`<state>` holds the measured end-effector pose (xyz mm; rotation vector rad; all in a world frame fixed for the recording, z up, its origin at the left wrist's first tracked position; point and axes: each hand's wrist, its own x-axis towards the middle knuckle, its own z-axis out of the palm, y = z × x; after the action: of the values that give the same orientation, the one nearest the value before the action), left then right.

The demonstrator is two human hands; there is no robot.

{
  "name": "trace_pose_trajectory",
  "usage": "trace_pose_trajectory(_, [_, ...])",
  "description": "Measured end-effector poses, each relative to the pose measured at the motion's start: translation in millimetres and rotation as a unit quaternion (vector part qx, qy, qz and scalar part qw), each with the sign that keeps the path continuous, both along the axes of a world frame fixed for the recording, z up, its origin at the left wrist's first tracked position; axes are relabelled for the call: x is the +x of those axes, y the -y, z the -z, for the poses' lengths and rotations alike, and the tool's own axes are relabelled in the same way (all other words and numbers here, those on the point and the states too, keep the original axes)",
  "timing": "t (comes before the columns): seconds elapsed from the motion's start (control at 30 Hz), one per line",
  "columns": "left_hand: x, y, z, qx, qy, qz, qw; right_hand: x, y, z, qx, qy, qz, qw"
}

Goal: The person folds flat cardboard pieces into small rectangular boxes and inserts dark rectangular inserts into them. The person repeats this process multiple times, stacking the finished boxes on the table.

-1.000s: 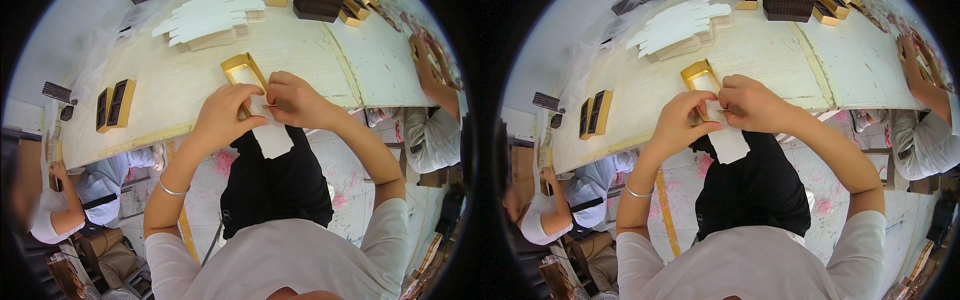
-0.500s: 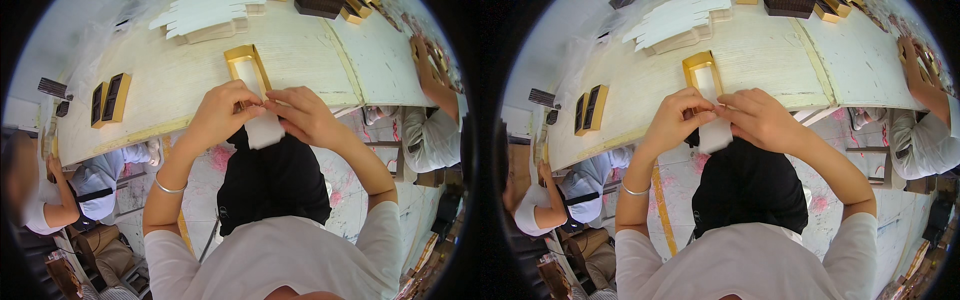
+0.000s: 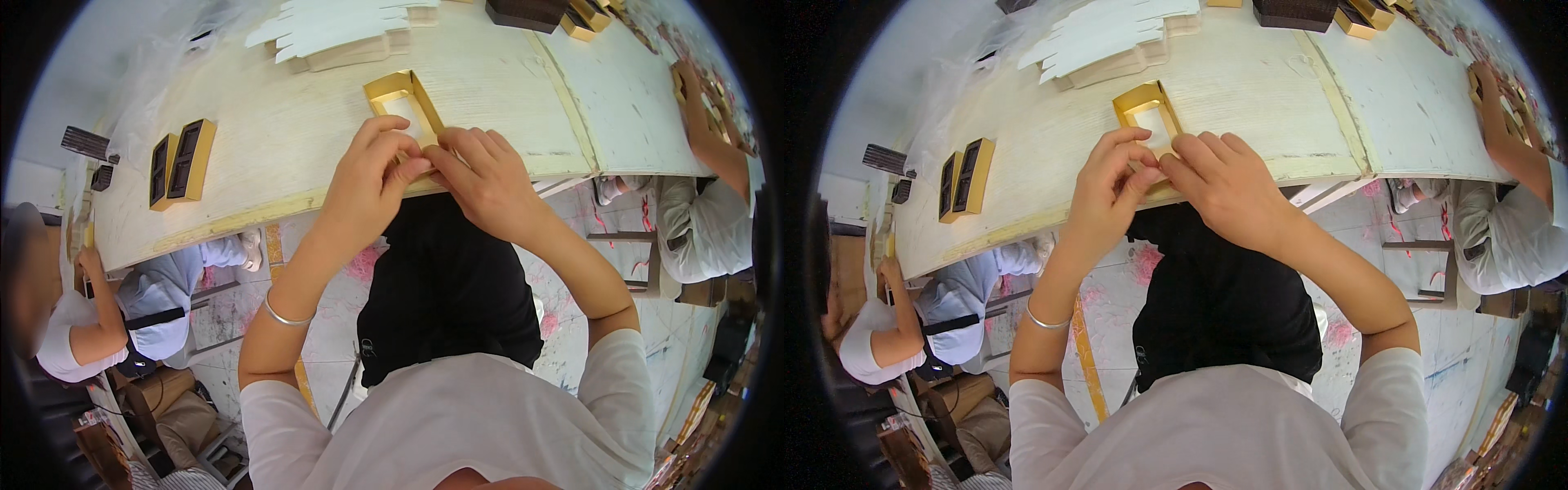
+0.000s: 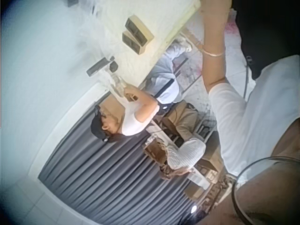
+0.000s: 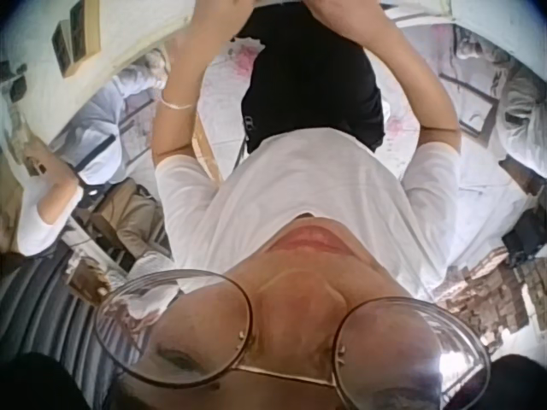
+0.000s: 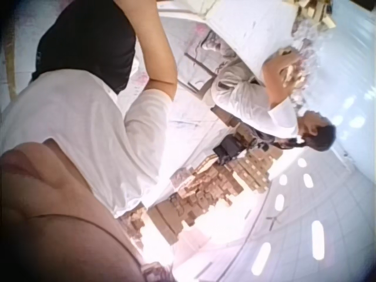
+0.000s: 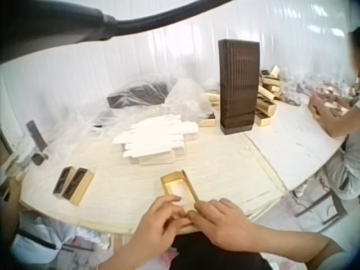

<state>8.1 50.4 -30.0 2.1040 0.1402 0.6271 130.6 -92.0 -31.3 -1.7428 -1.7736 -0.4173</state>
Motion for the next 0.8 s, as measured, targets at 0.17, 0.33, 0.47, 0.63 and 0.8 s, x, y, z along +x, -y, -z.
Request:
trace_pose_trajectory(0.17, [-4,8,-5,0.117,-0.031,-0.013,0.993,9,-7,-18,-0.209,-0.009,-0.008,0.978])
trace_pose_trajectory(0.33, [-1,-13,-26,0.15,-0.13,0.05,0.979,44,-17,-43,-0.31,-0.251,-0.182,0.899])
trace_pose_trajectory(0.47, [0,-14,-28,0.227,-0.097,0.088,0.965,80,-47,-66,-0.165,-0.101,0.047,0.98])
trace_pose_trajectory(0.63, [2,-4,-26,0.297,-0.115,0.055,0.946,87,-92,-78,-0.502,-0.09,0.102,0.854])
trace_pose_trajectory(0.8, [2,-1,-25,0.334,-0.1,0.038,0.937,70,-108,-82,-0.595,-0.018,0.137,0.792])
